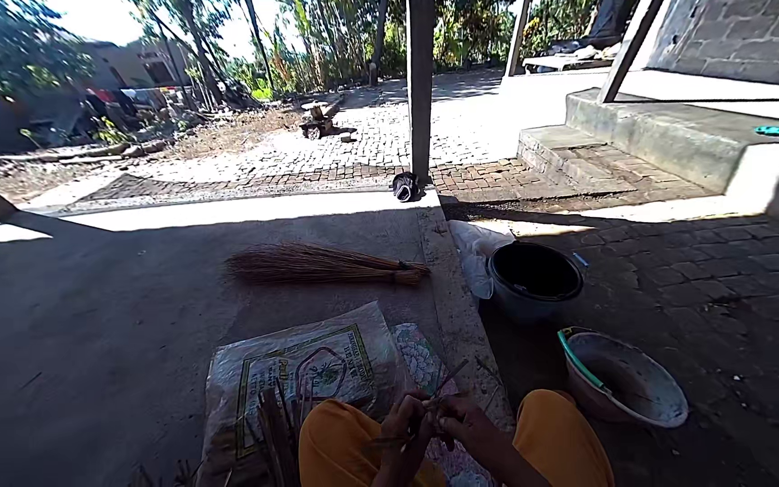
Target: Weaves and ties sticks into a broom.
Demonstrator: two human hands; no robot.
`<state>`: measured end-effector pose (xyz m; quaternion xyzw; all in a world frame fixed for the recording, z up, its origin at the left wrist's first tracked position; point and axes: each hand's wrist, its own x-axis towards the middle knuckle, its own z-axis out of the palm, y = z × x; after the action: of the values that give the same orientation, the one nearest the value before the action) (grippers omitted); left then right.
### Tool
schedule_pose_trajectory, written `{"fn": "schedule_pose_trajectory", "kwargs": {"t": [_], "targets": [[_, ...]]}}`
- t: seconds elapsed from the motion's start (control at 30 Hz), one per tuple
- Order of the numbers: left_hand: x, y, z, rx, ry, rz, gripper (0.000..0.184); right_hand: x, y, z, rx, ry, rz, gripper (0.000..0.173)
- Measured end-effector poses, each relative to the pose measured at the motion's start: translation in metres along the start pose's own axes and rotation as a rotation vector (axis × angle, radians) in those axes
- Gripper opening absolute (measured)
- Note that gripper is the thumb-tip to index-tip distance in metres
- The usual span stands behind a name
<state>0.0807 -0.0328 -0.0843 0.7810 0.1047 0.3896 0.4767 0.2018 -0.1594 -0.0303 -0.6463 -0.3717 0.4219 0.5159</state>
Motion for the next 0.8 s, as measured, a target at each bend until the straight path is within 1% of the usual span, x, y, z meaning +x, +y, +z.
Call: {"fn": "schedule_pose_trajectory", "kwargs": {"t": [0.07,0.13,0.17,0.23,0.27,0.3,0.37,0.43,0.47,0.5,0.6,0.63,0.7,0.77,0.8], "targets": [[0.006,0.004,0.006,-0.35,0.05,-0.086,0.015,0.0,-0.006,0.001,0.274,0.076,-0.025,0.012],[0.016,0.012,0.008,-0.529,0.088,-0.171,0.015,0.0,-0.018,-0.001,0.423,0.17,-0.043,0.014],[0.02,0.015,0.007,-0.61,0.108,-0.221,0.019,-0.001,-0.025,-0.003,0.445,0.205,-0.06,0.015],[0.017,0.021,0.001,-0.8,0.185,-0.349,0.039,-0.009,-0.035,-0.005,0.447,0.249,-0.069,0.016],[0.015,0.022,-0.004,-0.855,0.208,-0.375,0.048,-0.01,-0.041,-0.005,0.426,0.259,-0.063,0.015],[0.017,0.022,-0.007,-0.891,0.224,-0.374,0.051,-0.01,-0.045,-0.007,0.374,0.253,-0.065,0.014],[0.019,0.029,-0.007,-0.895,0.236,-0.398,0.056,-0.011,-0.044,-0.007,0.209,0.178,-0.045,0.016],[0.02,0.034,-0.002,-0.871,0.249,-0.425,0.06,-0.006,-0.031,-0.004,0.066,0.029,0.009,0.028],[0.019,0.035,0.0,-0.85,0.249,-0.423,0.061,-0.004,-0.022,0.0,0.058,-0.037,0.019,0.032],[0.019,0.035,0.001,-0.827,0.245,-0.406,0.061,-0.001,-0.015,0.005,0.095,-0.067,0.001,0.031],[0.018,0.036,0.006,-0.8,0.246,-0.349,0.052,0.001,-0.005,0.018,0.303,-0.033,-0.05,0.013],[0.019,0.037,0.007,-0.792,0.253,-0.35,0.048,0.001,-0.004,0.02,0.332,-0.014,-0.059,0.01],[0.021,0.039,0.005,-0.78,0.286,-0.395,0.043,0.001,-0.004,0.02,0.294,-0.013,-0.085,0.008],[0.017,0.038,0.002,-0.818,0.341,-0.479,0.043,-0.003,-0.008,0.022,0.199,-0.049,-0.095,0.011],[0.017,0.037,0.001,-0.857,0.366,-0.515,0.041,-0.004,-0.01,0.02,0.158,-0.071,-0.095,0.012]]}}
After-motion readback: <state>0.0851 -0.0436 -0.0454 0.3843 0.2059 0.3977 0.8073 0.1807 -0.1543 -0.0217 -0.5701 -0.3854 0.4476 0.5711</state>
